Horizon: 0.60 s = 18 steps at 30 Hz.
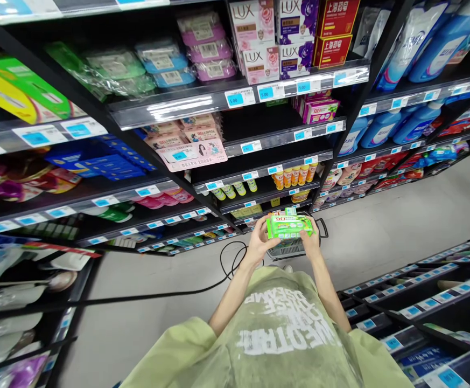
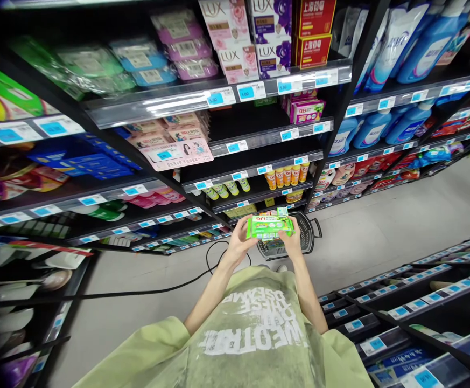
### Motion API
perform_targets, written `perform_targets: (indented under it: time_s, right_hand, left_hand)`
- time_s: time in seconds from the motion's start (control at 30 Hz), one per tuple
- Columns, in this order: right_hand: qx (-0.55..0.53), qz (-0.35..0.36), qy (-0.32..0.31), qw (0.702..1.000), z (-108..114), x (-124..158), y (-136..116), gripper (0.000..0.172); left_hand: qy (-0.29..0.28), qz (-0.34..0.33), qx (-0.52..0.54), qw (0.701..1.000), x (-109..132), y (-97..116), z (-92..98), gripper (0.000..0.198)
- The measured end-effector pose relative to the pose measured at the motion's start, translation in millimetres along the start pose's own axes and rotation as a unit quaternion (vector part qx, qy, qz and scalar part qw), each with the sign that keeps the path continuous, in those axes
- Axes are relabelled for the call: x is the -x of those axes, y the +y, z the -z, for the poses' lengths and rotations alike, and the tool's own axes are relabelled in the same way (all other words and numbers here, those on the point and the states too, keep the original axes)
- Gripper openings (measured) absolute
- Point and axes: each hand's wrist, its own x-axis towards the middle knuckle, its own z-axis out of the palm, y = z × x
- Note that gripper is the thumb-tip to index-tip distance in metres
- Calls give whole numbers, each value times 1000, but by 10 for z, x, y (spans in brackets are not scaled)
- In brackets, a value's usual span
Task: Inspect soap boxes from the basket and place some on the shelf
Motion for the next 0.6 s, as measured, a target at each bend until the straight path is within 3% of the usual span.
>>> perform_targets:
  time_s: [0.2, 0.33, 0.6]
  right_hand:
    - [-31, -72, 28, 996, -107, 68, -30, 57]
    - [-50, -71, 11, 996, -169, 92, -107, 49]
    - [-56, -83, 18, 995, -260, 82, -125, 49]
  left_hand:
    - [38, 9, -54, 998, -42, -99, 38, 68]
    - [99, 20, -54, 993, -18, -112, 63, 59]
    - [153, 18, -19, 988, 6, -113, 77, 54]
